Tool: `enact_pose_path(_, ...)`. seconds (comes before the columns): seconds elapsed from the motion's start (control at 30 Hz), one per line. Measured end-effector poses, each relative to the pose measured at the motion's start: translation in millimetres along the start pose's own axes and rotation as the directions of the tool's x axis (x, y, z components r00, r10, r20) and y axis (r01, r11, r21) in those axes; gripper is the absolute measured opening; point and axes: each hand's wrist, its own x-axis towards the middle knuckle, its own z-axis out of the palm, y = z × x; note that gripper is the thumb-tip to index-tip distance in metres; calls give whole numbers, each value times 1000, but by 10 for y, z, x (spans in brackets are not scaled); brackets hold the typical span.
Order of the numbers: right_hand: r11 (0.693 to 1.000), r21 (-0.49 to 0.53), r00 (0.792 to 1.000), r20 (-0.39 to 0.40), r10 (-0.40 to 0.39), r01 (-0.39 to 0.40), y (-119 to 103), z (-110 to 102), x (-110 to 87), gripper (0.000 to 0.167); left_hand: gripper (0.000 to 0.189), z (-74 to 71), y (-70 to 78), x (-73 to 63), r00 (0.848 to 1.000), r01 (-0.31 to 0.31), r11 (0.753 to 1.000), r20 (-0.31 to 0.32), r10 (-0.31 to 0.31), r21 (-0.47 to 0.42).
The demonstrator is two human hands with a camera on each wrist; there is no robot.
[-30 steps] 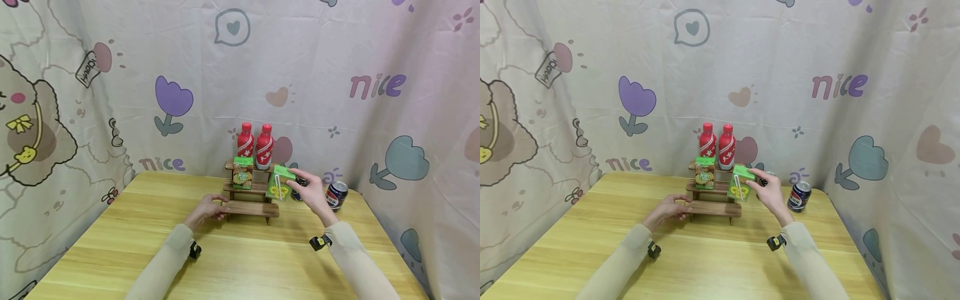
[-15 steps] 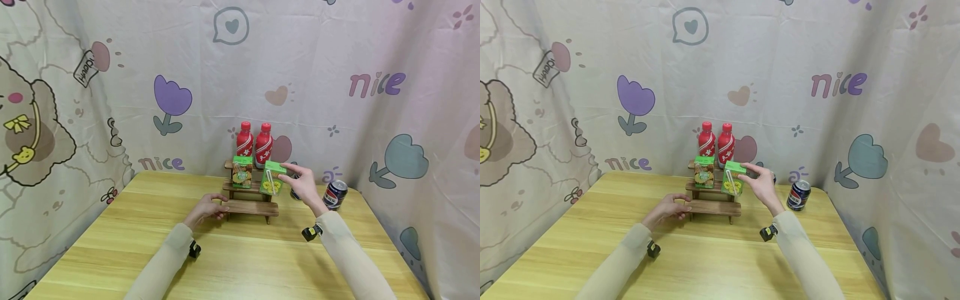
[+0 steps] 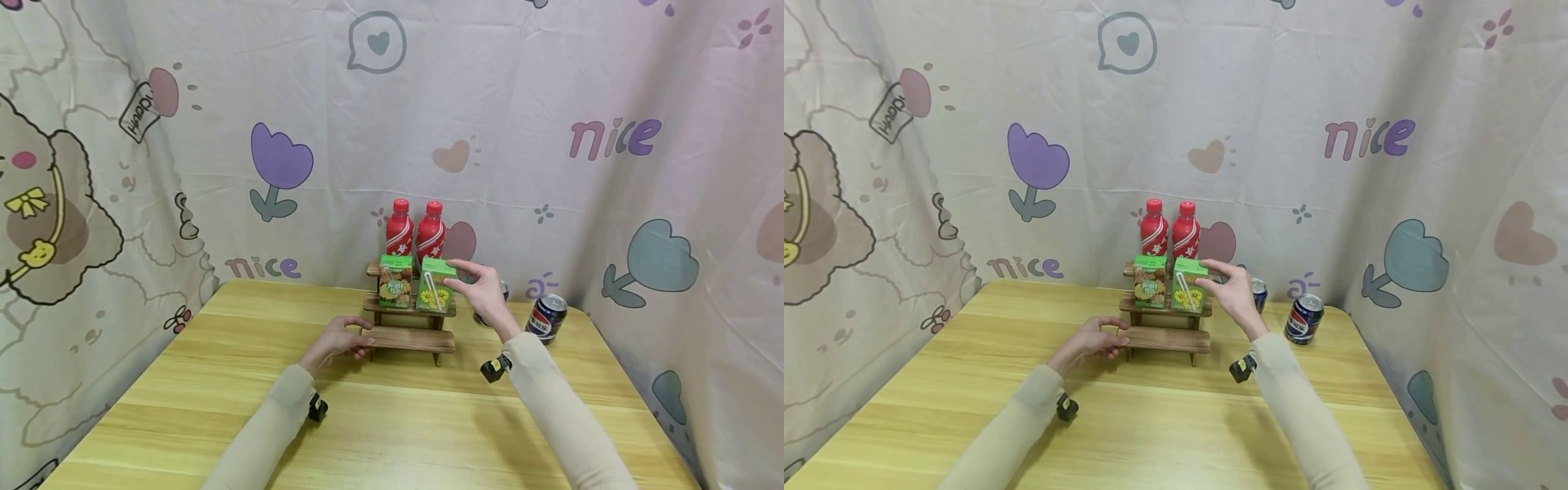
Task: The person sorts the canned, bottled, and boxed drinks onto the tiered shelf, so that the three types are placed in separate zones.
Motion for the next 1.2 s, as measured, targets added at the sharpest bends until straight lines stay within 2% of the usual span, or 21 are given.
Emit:
enact_pose_path(0.6, 1000, -1, 998, 54, -23, 23, 75, 37, 120, 40, 37, -10, 14, -10, 1000, -3, 1000, 24, 3, 4)
enact_pose_path(0.8, 999, 27, 997, 72, -41, 39, 101, 70, 155, 40, 38, -1, 11, -4, 1000, -4, 1000, 27, 4, -2)
enact_pose_path(1.2, 999, 36, 999, 46, -8, 6, 122, 111, 161, 43, 35, -2, 14, -17, 1000, -5, 1000, 16, 5, -12)
